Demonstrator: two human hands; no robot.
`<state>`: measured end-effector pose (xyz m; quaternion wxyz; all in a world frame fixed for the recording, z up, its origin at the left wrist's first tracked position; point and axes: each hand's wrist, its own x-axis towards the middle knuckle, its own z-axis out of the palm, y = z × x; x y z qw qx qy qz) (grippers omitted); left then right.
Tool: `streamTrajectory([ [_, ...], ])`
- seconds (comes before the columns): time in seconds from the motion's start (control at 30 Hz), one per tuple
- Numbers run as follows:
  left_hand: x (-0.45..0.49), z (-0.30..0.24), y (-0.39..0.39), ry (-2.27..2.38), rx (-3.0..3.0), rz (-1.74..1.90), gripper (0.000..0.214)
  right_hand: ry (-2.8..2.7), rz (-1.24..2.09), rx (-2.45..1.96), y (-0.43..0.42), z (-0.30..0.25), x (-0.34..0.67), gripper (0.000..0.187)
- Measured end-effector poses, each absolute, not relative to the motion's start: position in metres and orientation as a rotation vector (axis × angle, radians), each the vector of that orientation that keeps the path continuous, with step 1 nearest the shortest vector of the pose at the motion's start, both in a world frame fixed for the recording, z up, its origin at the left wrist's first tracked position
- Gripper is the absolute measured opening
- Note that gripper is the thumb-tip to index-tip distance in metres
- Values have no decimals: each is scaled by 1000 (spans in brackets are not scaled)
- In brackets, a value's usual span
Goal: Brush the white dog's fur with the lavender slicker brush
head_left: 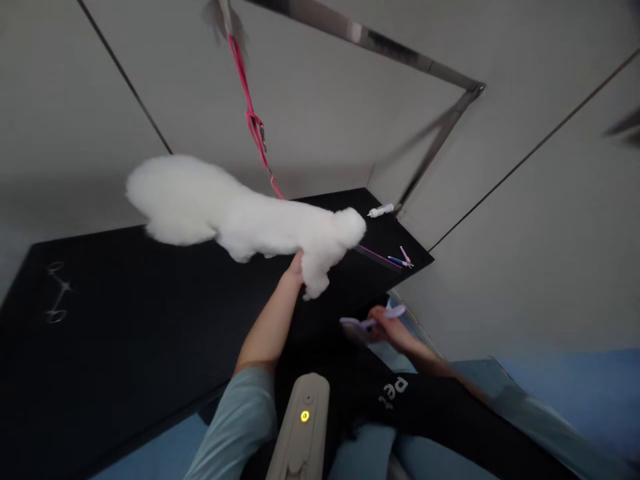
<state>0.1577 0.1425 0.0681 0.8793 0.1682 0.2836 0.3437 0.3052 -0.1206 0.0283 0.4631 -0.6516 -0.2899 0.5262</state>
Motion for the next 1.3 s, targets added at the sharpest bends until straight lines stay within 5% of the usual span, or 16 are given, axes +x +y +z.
streamTrajectory([
  [0.23, 106, 111, 121, 579, 240, 629, 50, -973, 1805, -1412, -162, -15, 277, 32],
  [0.37, 91, 124, 97, 605, 208, 569, 48, -1582, 1338, -1667, -112, -1, 267, 14],
  [0.47, 92, 122, 79, 605, 214, 498, 48, -1850, 786, -1846, -60, 6, 254, 34],
  [0.6, 97, 117, 60, 574, 229, 509, 49, -1812, 673, -2053, -28, -9, 243, 46],
  [0.9, 92, 121, 45, 529, 189, 473, 48, -1404, 818, -1775, -42, -29, 240, 48],
  [1.1, 71, 127, 46, 721, 301, 443, 58, -1234, 900, -1642, -44, -23, 242, 27],
  [1.3, 75, 147, 27, 689, 196, 622, 40, -1073, 1048, -1524, -45, -9, 235, 16],
])
